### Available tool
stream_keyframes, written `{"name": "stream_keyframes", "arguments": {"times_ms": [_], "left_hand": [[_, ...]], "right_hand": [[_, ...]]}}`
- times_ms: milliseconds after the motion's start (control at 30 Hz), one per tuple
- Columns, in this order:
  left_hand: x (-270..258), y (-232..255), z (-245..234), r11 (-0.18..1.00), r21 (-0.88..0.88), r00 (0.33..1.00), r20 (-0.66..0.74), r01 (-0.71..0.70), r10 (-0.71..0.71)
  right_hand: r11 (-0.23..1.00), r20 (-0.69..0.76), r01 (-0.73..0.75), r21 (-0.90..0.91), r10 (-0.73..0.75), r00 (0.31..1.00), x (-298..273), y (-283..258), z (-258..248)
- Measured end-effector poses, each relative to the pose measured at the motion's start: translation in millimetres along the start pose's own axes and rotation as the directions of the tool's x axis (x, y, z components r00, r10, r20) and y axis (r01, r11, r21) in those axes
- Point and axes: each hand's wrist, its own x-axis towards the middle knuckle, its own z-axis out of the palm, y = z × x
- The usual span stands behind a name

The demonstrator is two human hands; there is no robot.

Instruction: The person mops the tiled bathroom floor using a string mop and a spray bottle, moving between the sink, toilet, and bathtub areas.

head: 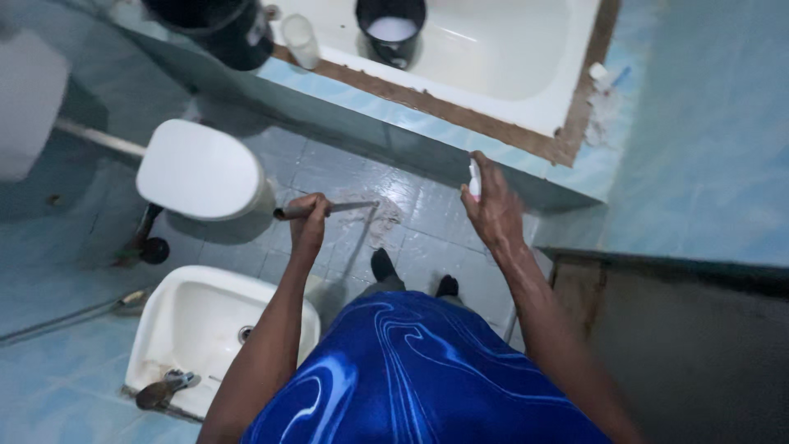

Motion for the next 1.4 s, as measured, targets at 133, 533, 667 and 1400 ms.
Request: {"name": "stream_keyframes", "arguments": {"times_ms": [133, 533, 667, 1400], "left_hand": [[-20, -6, -39, 0.990, -0.080, 0.984, -0.131, 0.113, -0.122], [-20, -5, -53, 0.984, -0.123, 0.973, -0.175, 0.129, -0.149], [7, -2, -36, 0.983, -0.157, 0.986, -0.124, 0.091, -0.111], [139, 52, 229, 0.996, 0.061, 0.980, 0.179, 0.071, -0.081]], "right_hand": [[0.999, 0.046, 0.042, -0.015, -0.041, 0.998, 29, -19, 7], [0.985, -0.133, 0.153, -0.073, -0.162, 0.978, 60, -11, -10], [0.996, -0.053, 0.065, -0.067, -0.068, 0.996, 71, -4, -28], [0.990, -0.053, -0.088, 0.107, 0.094, 0.994, 124, 322, -10]]}}
